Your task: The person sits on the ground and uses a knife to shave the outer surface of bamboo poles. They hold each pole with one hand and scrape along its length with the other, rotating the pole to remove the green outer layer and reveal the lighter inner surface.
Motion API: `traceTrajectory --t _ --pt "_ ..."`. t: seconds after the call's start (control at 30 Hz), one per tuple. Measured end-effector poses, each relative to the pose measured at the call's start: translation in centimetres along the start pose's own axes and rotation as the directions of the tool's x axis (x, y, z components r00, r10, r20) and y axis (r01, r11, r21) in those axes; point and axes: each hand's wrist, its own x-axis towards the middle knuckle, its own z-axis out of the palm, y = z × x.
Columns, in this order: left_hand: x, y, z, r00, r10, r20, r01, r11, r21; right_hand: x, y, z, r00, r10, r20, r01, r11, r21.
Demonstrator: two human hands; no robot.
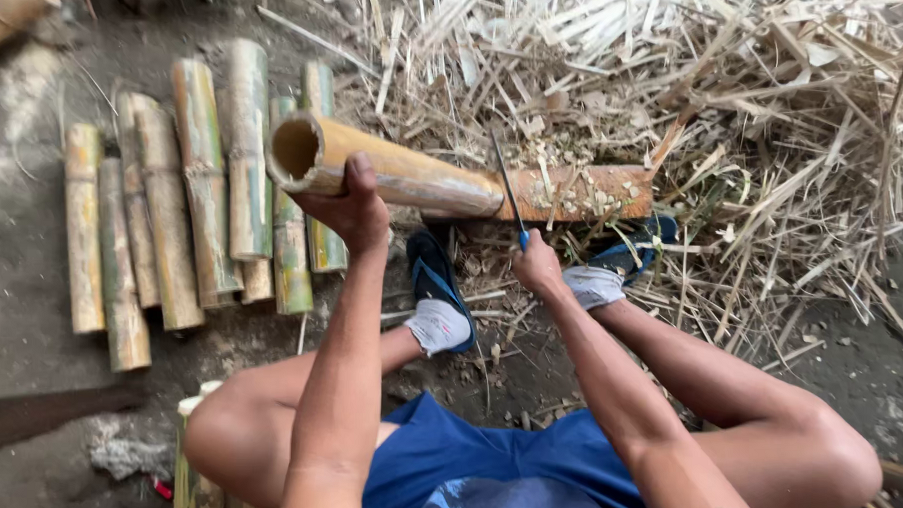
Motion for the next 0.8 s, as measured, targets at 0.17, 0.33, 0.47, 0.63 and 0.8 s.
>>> traceTrajectory --t 0.17,0.33,0.47,0.63,0.8 --pt "-0.8 2.6 1.6 0.996 -0.038 -0.081 0.039 0.999 0.009 -8.1 -14.2 -7.7 0.996 -0.064 0.061 0.05 0.977 0.207" --pt "-1.0 3.0 1.3 0.99 -0.046 -0.133 0.045 0.999 -0.012 -10.0 -16.2 -5.4 0.999 -0.032 -0.033 0.037 0.982 0.185" --pt "-0.2 2.7 0.6 0.989 -0.062 -0.135 0.066 0.998 0.024 -5.5 -8.1 -3.5 0.986 0.164 -0.006 -0.163 0.98 0.113" --pt "-0.3 1.6 0.3 0.996 -0.086 0.019 0.087 0.995 -0.057 -6.1 -2.0 -1.2 0.997 0.057 -0.048 -0.055 0.997 0.054" --pt "0.3 2.6 -0.1 0.962 0.006 0.273 0.048 0.98 -0.192 -9.0 -7.9 -5.6 0.999 -0.002 -0.045 0.007 0.994 0.107"
